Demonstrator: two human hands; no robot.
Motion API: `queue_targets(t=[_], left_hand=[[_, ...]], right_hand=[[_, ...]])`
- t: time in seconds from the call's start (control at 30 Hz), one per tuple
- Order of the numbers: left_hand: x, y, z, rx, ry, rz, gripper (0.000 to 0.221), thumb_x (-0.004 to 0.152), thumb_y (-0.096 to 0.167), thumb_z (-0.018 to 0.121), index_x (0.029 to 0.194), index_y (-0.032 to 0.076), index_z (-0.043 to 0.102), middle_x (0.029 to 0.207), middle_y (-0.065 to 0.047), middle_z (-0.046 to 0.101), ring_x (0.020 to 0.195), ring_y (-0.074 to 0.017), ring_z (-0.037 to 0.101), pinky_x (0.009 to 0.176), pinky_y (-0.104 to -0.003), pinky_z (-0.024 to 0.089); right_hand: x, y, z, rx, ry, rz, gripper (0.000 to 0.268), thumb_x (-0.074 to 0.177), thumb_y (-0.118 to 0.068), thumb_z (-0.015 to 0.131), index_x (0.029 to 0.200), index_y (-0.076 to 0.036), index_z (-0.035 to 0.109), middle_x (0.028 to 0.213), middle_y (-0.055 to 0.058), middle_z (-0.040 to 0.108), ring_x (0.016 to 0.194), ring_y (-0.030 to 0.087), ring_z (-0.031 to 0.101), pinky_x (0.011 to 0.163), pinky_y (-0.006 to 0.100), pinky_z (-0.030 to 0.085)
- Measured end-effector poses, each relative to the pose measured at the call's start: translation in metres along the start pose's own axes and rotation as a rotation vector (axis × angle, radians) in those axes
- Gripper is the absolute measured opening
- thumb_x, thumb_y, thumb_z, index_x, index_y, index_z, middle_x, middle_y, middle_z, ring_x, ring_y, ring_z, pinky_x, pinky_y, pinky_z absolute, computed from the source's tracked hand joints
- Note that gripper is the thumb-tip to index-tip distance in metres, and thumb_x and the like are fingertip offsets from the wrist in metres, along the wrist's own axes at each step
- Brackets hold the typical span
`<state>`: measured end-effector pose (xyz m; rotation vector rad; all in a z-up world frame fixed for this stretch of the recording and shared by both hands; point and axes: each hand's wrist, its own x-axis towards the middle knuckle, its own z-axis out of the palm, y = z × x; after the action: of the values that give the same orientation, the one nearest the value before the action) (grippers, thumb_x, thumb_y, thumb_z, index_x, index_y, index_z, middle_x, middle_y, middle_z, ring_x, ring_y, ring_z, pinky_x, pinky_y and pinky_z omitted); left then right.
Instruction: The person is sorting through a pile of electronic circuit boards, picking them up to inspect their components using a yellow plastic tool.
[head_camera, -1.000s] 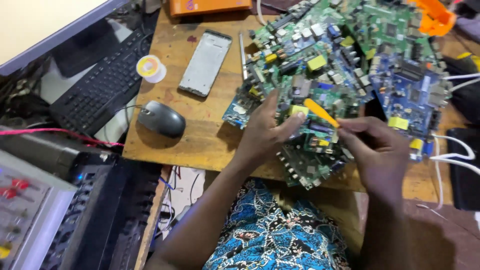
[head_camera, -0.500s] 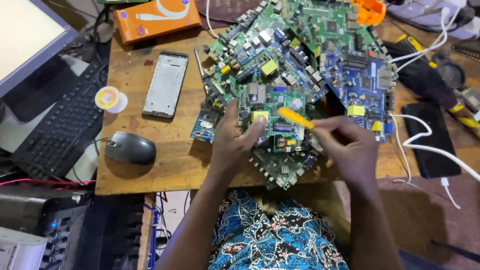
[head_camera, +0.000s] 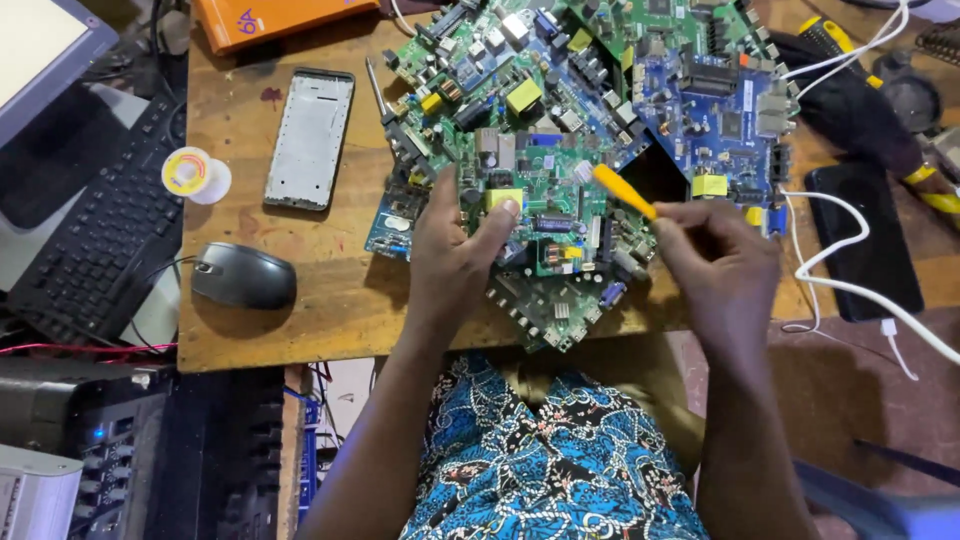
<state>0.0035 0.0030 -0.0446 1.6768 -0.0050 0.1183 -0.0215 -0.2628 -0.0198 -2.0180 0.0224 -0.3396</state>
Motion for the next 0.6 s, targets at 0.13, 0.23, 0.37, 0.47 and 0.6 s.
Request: queue_targets(t=[0.13,0.23,0.37,0.47,0.6], left_hand=[[0.003,0.0,-0.001,-0.012,-0.008,0.02,0.067,0.102,0.042,0.07,0.15,-0.001,0.051,0.136,-0.031,0.063,0.131,-0.045,0.062,0.113,-0.064,0.048],[0.0,-0.002,-0.003,-0.023,-0.01,0.024,0.069,0.103,0.042,0.069,0.152,-0.003,0.049,0.139,-0.032,0.061,0.134,-0.0464,0.06,0.114,-0.065,0.046],[-0.002,-0.002,-0.006,-0.025,-0.003,0.015,0.073,0.105,0.043,0.068,0.155,-0.005,0.046,0.144,-0.035,0.058,0.138,-0.0485,0.057,0.117,-0.067,0.045],[-0.005,0.001,-0.004,-0.011,-0.001,0.012,0.077,0.105,0.044,0.067,0.157,-0.008,0.043,0.147,-0.037,0.055,0.142,-0.051,0.053,0.118,-0.069,0.042],[-0.004,-0.001,-0.008,-0.009,-0.018,0.042,0.072,0.106,0.044,0.066,0.156,-0.005,0.046,0.142,-0.034,0.058,0.139,-0.0494,0.056,0.118,-0.071,0.042]], right_hand=[[-0.002,-0.015,-0.002,0.048,-0.058,0.081,0.016,0.098,0.005,0.079,0.113,0.001,0.082,0.094,0.016,0.072,0.099,0.018,0.066,0.092,0.041,0.062],[0.004,-0.004,-0.004,0.052,-0.034,0.044,0.014,0.1,0.005,0.079,0.113,0.001,0.082,0.094,0.017,0.071,0.098,0.016,0.066,0.093,0.041,0.062],[0.001,0.003,0.0,0.078,-0.072,0.012,0.015,0.101,0.006,0.079,0.115,0.003,0.081,0.094,0.018,0.069,0.097,0.02,0.068,0.093,0.041,0.062],[-0.001,0.0,0.0,0.08,-0.086,-0.008,0.015,0.102,0.007,0.077,0.117,0.005,0.08,0.093,0.02,0.068,0.097,0.023,0.068,0.092,0.044,0.062],[-0.005,-0.001,-0.002,0.076,-0.087,0.006,0.018,0.102,0.007,0.077,0.119,0.005,0.081,0.092,0.021,0.069,0.098,0.023,0.069,0.092,0.045,0.062]])
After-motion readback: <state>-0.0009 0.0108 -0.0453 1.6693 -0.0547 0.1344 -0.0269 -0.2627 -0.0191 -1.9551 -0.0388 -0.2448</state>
